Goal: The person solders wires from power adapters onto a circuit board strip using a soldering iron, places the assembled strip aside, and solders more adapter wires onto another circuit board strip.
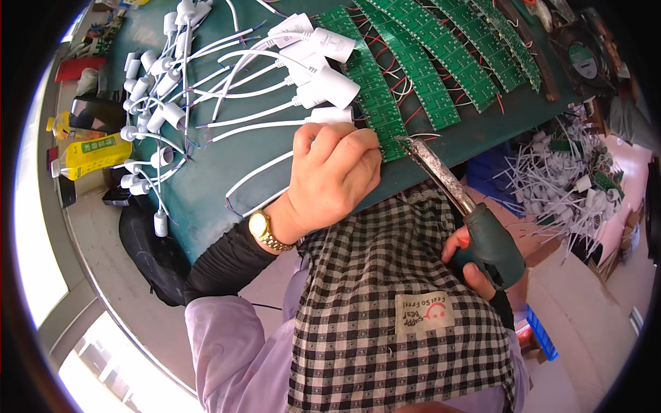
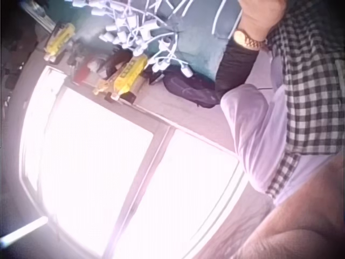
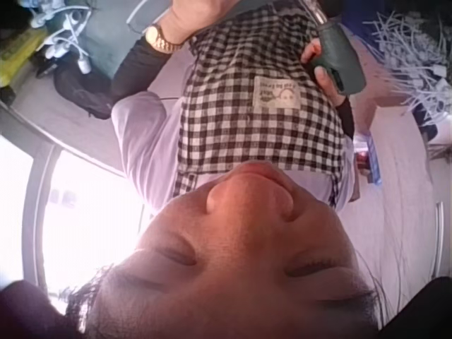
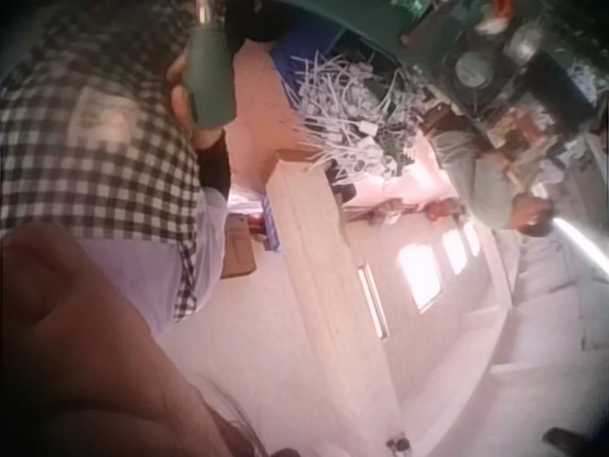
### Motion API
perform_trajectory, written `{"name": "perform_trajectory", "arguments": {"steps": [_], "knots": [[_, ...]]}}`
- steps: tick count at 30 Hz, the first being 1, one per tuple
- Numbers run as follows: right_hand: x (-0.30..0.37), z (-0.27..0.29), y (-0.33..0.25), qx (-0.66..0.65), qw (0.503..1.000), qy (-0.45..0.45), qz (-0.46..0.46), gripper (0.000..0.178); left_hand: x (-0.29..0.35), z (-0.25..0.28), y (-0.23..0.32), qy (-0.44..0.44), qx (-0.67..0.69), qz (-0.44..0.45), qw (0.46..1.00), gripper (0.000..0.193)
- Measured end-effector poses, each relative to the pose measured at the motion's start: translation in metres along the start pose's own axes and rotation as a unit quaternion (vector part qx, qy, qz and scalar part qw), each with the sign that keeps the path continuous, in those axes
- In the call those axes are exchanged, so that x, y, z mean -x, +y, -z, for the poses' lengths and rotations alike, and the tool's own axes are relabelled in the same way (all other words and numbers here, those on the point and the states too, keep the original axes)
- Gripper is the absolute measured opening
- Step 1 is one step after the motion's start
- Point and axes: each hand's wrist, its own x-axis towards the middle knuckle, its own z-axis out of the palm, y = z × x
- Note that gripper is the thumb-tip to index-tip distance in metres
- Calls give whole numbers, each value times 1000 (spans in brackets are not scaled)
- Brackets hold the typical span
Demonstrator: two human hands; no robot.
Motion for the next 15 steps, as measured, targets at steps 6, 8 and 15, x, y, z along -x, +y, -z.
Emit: {"name": "perform_trajectory", "arguments": {"steps": [6,8,15], "knots": [[-3,-1,-4,-5,999,-4,-43,41,1,3,3,-11,-22,24,999,24],[-2,4,4,9,1000,-21,-20,46,3,2,3,-11,-25,26,999,22],[4,10,20,66,997,-47,16,47,2,0,3,-19,-31,18,999,20]]}}
